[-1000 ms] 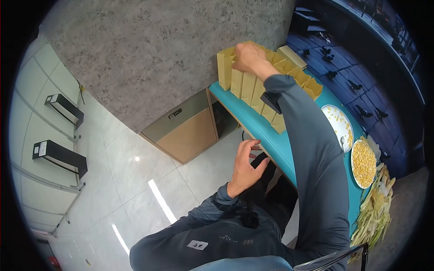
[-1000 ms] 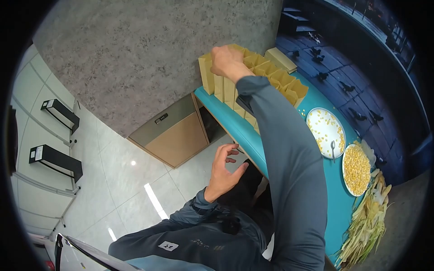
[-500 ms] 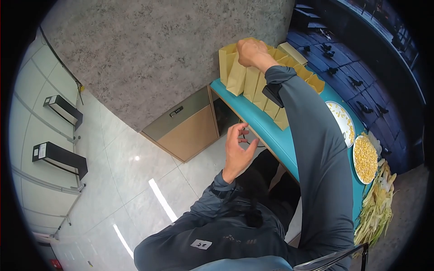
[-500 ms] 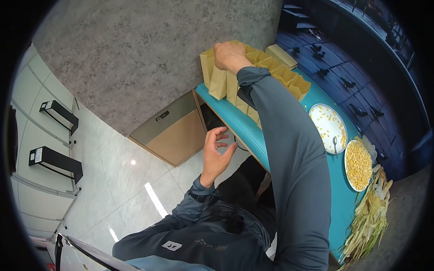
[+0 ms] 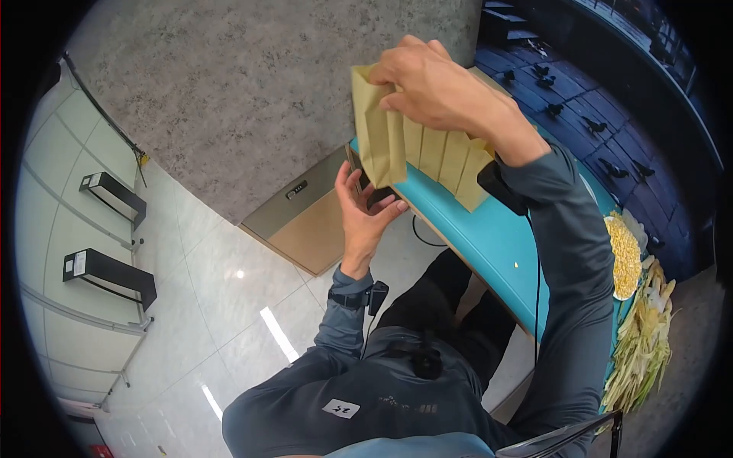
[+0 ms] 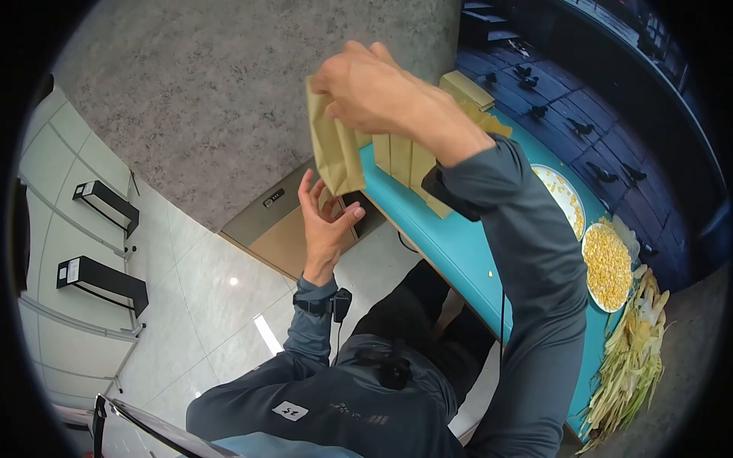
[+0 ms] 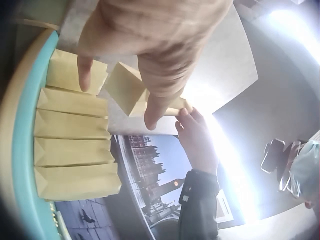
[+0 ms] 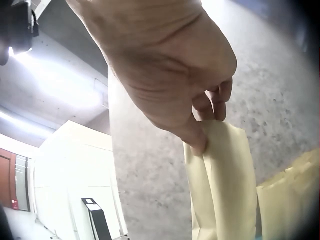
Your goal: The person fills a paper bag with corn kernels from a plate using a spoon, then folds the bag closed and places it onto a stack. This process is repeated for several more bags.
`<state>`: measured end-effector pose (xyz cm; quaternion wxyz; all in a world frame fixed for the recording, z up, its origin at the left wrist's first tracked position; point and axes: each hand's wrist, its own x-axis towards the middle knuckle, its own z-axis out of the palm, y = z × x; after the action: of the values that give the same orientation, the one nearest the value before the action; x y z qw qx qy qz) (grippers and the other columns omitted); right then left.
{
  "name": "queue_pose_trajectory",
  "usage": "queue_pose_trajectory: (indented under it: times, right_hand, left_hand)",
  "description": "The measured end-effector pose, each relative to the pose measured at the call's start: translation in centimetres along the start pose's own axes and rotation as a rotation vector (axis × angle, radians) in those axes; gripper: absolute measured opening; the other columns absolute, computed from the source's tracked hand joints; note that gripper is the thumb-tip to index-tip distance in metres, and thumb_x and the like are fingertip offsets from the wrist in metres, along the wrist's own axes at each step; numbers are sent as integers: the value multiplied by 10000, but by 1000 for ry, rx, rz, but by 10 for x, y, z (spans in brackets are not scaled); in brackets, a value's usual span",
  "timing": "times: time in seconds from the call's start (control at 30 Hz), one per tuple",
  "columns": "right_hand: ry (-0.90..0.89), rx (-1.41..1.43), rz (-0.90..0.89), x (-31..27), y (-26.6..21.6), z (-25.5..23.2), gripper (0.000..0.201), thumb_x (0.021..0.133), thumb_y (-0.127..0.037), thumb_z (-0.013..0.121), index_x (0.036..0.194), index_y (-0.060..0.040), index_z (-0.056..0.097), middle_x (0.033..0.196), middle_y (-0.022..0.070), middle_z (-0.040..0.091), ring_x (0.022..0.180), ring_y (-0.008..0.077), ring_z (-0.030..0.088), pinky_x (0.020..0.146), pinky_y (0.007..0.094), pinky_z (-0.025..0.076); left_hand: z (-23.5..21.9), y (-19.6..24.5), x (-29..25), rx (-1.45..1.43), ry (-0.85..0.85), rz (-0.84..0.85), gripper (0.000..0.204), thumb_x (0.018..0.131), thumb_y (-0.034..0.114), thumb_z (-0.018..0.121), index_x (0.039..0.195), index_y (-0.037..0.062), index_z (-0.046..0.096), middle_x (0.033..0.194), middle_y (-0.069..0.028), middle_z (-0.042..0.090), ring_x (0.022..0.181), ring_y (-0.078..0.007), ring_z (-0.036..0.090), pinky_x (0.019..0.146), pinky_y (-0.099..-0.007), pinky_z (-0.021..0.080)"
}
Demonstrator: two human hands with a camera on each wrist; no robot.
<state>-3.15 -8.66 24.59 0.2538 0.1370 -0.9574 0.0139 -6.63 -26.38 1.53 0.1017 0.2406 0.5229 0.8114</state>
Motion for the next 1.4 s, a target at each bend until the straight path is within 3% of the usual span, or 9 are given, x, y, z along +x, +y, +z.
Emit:
queue_pose_trajectory:
  times: [0.17, 0.43, 0.53, 0.6, 0.7, 0.8, 1.07, 1.13, 1.4]
  right_hand:
    - [45, 166, -14, -64, -28, -20, 315, 945, -142, 731, 1247, -55, 755, 1357, 129, 678, 1238, 374, 621, 1102, 500, 455]
    - [93, 456, 156, -179, -36, -48, 103, 979, -35, 694, 1048, -5, 624, 1464, 158, 584, 1257, 393, 626, 1018, 443, 524]
    - [143, 376, 218, -216, -40, -47, 308, 964, -24, 726, 1258, -34, 634, 1456, 163, 597, 1297, 353, 632, 1054, 444, 537]
    - [627, 1039, 613, -244, -55, -21, 625, 896, -50, 818, 1452, -49, 532, 1516, 170, 576, 1330, 295, 624, 1075, 435, 533]
    - [806, 1071, 774, -289, -68, 36, 889, 840, -121, 895, 1576, -36, 403, 1532, 182, 560, 1340, 265, 609, 1086, 439, 532]
    - [808, 1040, 876, -295, -87, 81, 926, 829, -194, 930, 1566, 0, 404, 1463, 183, 603, 1315, 268, 627, 1086, 419, 528]
    - [957, 940, 1030, -310, -81, 111, 693, 912, -132, 816, 1484, 14, 454, 1314, 147, 648, 1231, 241, 650, 1054, 410, 545]
    - [1108, 1122, 1094, -312, -79, 113, 652, 908, -112, 800, 1451, 18, 464, 1307, 156, 629, 1224, 238, 646, 1040, 408, 553]
    - [1065, 1071, 1063, -317, -59, 112, 687, 907, -85, 796, 1468, 28, 416, 1362, 179, 592, 1269, 250, 631, 1056, 403, 551]
  left_hand:
    - [11, -19, -26, 116, -175, 76, 1180, 705, 131, 1021, 1629, 57, 291, 1556, -110, 440, 1386, -259, 549, 1141, -404, 515]
    - [83, -53, -83, 141, -240, 159, 1222, 708, 207, 1026, 1622, 29, 235, 1549, -155, 423, 1429, -272, 492, 1181, -416, 449]
    - [112, -53, -96, 13, -319, 95, 1154, 738, 182, 1009, 1599, 33, 254, 1492, -122, 469, 1392, -242, 514, 1157, -392, 460]
    - [124, -52, -104, 54, -307, 119, 1146, 748, 195, 1006, 1598, 21, 256, 1491, -138, 477, 1389, -251, 517, 1164, -400, 453]
    - [143, -62, -113, 54, -314, 137, 1104, 769, 190, 993, 1584, 5, 272, 1474, -173, 500, 1370, -268, 533, 1155, -408, 455]
    - [147, -86, -117, 329, -297, 193, 1099, 764, 188, 1000, 1569, 7, 272, 1443, -204, 525, 1340, -292, 564, 1116, -431, 484]
    - [143, -84, -118, 63, -592, -35, 1133, 753, 109, 962, 1604, 20, 218, 1511, -201, 448, 1393, -305, 527, 1148, -426, 473]
    - [144, -82, -117, 85, -596, 6, 1144, 747, 108, 963, 1609, 18, 215, 1516, -203, 446, 1394, -307, 526, 1154, -429, 470]
    - [166, -73, -95, 412, -558, 161, 1024, 790, 80, 927, 1590, 14, 291, 1475, -169, 504, 1366, -262, 558, 1154, -401, 481]
